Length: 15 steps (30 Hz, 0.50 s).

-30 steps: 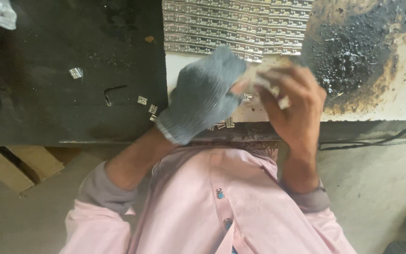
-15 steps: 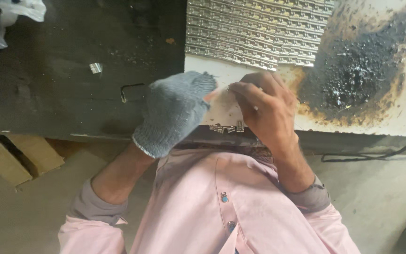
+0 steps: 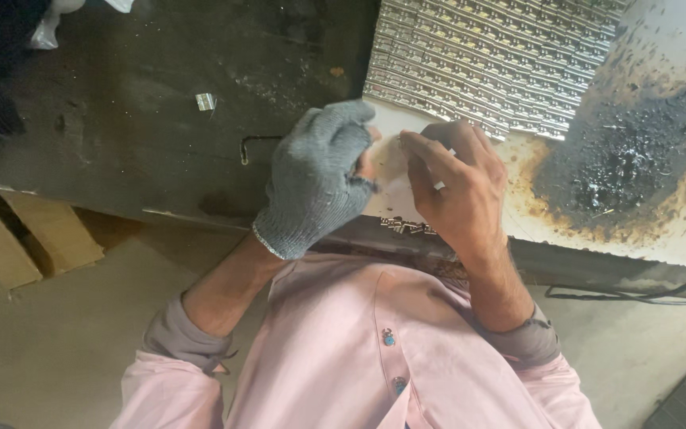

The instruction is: The person places small metallic components onto a grid-like board using both hands. They repeatedly pick up components from a pile and position them into slots on the board. The person also handles a plastic bag containing additional components.

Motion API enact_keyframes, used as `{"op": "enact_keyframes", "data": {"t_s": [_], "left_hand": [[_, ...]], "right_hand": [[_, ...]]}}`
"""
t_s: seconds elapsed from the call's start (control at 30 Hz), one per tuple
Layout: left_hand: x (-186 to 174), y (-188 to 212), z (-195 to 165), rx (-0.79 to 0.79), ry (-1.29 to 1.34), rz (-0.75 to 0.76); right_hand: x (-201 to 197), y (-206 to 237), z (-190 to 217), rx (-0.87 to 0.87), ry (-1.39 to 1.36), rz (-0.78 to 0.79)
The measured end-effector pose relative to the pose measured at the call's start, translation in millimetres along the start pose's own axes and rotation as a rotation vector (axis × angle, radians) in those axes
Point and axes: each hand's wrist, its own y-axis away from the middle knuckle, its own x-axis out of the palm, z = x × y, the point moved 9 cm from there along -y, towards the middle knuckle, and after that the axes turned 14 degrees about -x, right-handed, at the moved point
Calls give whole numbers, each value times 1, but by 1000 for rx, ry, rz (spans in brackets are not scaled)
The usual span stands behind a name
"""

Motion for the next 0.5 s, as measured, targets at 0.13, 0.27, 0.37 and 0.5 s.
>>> {"op": "enact_keyframes", "data": {"t_s": [0.13,0.27,0.37,0.5], "left_hand": [[-3,0,9,-41,61,-40],[6,-4,26,-159,75,-9],[5,-3,30,-184,124,-85],[1,-2,35,-216,193,-203]], "right_hand": [[4,-5,0,-9,-9,-3],[15,-14,-1,12,8,-30],[18,-21,-3,40,6,-78],[20,-22,-7,85,-43,-96]]}}
